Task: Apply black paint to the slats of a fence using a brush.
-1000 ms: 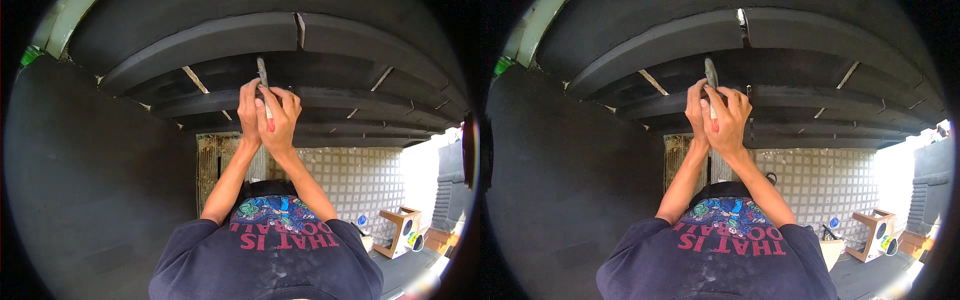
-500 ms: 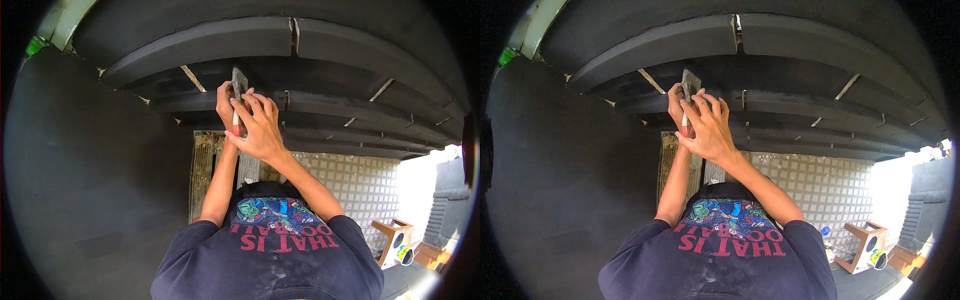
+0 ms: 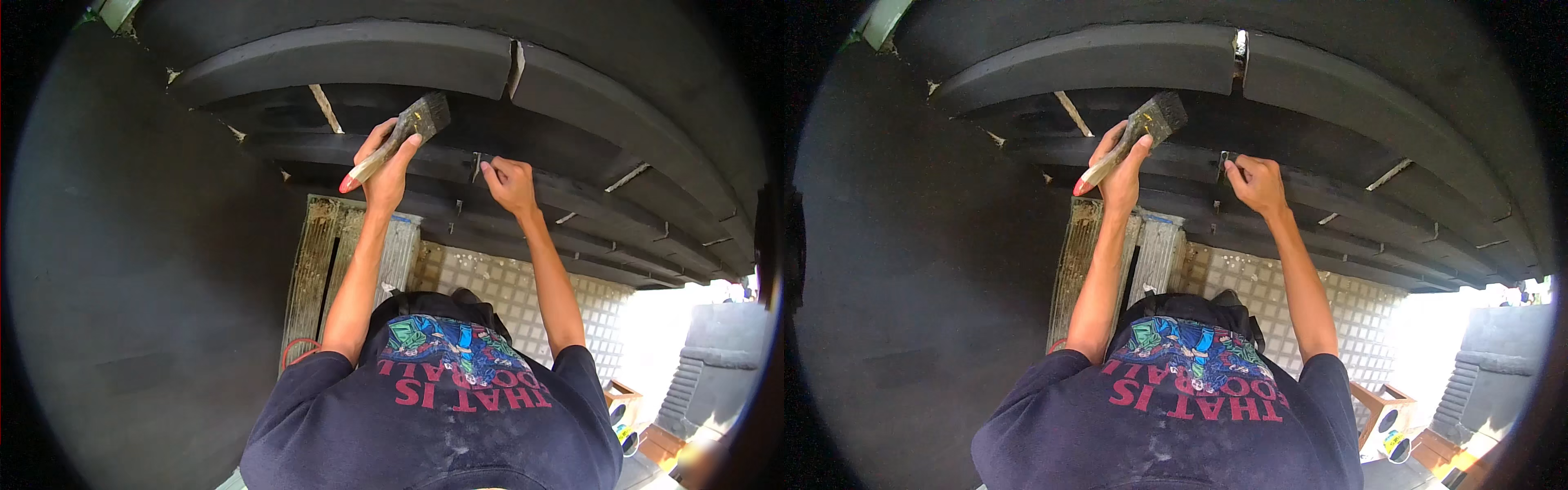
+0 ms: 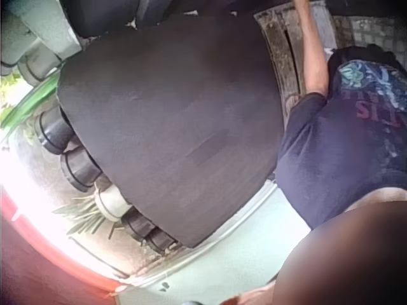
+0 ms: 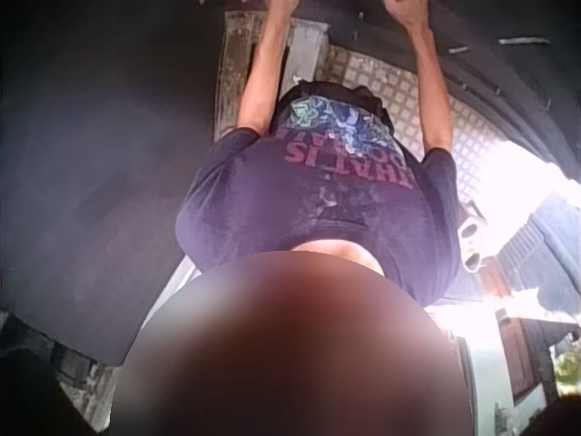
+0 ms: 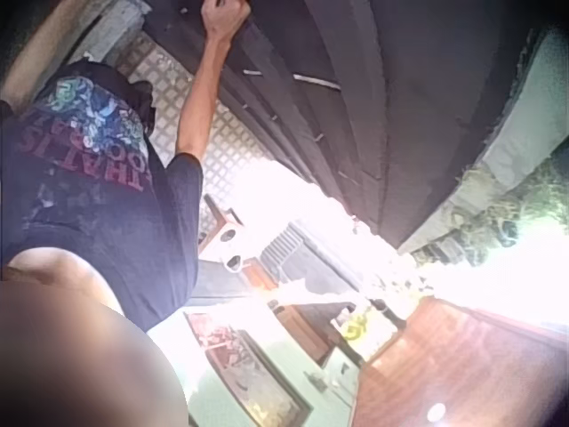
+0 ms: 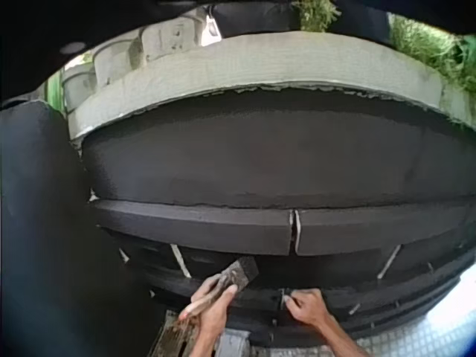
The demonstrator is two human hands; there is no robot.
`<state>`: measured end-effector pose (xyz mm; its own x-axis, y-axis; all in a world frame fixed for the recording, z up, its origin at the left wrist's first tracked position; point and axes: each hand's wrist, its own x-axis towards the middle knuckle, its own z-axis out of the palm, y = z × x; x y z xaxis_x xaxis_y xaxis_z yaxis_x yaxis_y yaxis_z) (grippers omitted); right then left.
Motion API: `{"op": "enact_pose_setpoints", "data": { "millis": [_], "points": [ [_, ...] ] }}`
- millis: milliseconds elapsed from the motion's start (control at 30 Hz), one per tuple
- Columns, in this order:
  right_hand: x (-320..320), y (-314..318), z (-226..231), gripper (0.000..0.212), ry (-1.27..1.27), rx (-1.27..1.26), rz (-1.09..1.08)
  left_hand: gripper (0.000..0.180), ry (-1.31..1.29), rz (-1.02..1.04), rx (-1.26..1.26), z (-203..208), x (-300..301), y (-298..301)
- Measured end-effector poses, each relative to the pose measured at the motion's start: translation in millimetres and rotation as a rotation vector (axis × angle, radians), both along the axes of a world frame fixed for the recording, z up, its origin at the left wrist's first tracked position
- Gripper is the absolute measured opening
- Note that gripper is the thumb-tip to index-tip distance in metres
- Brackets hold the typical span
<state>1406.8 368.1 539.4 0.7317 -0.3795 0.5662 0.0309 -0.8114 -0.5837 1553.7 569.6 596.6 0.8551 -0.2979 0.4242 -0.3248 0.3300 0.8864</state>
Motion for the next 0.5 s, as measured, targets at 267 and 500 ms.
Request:
{"op": "enact_pose_setpoints", "data": {
  "millis": [267,500],
  "points": [
    [4,-11,-7,0.035,0.012,0.062,-0.052,0.035,-0.003,-0.238,0.031,2,30,-27],
    [2,-11,-4,0.033,0.032,0.082,-0.051,0.021,-0.165,-0.023,0.073,4,31,-44]
  ]
}}
